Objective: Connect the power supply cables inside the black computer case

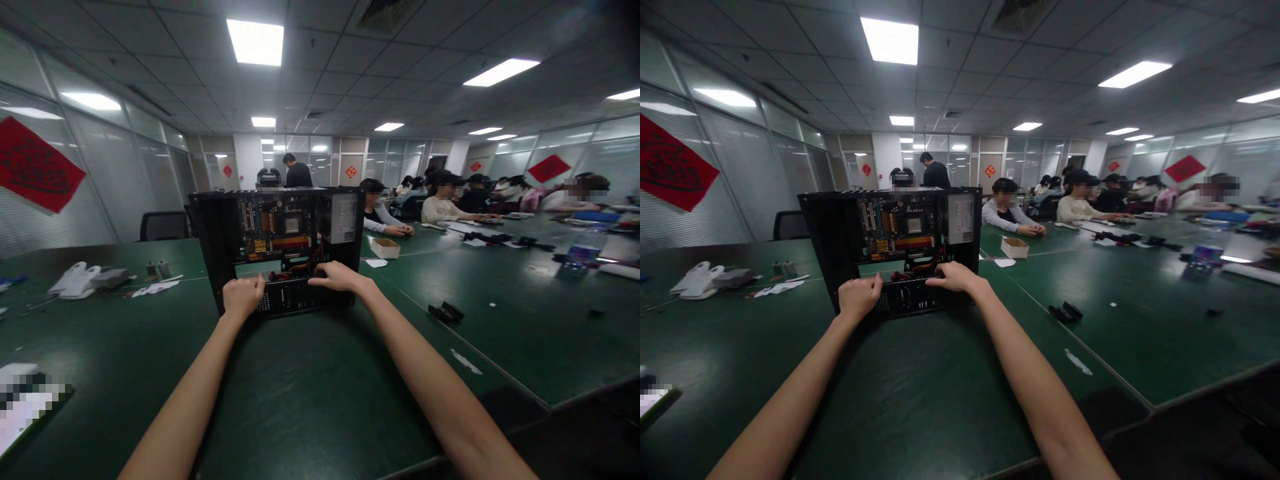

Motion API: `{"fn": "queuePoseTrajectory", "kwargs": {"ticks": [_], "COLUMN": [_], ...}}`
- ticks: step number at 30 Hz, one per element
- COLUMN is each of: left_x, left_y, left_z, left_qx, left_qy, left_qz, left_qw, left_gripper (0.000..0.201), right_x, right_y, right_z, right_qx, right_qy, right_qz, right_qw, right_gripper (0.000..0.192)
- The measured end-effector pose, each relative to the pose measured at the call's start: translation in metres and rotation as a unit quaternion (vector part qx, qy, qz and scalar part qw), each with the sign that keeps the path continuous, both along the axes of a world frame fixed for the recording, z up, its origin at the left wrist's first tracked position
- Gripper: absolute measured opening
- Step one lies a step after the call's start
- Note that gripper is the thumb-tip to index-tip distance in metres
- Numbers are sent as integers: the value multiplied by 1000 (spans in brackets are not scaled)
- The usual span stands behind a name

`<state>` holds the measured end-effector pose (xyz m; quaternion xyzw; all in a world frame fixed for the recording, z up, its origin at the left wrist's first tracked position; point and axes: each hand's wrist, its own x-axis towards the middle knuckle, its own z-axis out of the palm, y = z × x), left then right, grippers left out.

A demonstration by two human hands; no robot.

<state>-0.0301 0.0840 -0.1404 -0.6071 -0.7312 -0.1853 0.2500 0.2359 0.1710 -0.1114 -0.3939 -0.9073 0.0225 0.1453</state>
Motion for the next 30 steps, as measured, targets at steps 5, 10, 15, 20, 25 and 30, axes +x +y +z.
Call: {"fn": "queuePoseTrajectory", "kwargs": {"ticks": [5,10,15,20,25,30], "left_x": [-1,-1,-3,1,5,18], "left_y": [2,2,6,5,5,2], "left_z": [-1,-1,-4,0,18,37], "left_qx": [-15,-13,-23,-40,-15,-32], "left_qy": [0,7,12,5,-145,-368], "left_qz": [-10,-5,-4,5,-63,-380], "left_qw": [1000,1000,1000,999,987,848], "left_gripper": [75,73,71,69,53,91], "right_x": [-53,-94,-94,-74,-49,-22], "right_y": [-3,8,18,19,7,-18], "right_z": [15,14,9,22,56,80], "right_qx": [52,-14,-31,-52,-104,-136], "right_qy": [92,4,-17,146,397,342], "right_qz": [77,9,-4,14,50,153], "right_qw": [991,1000,999,988,911,917], "right_gripper": [49,55,64,74,76,63]}}
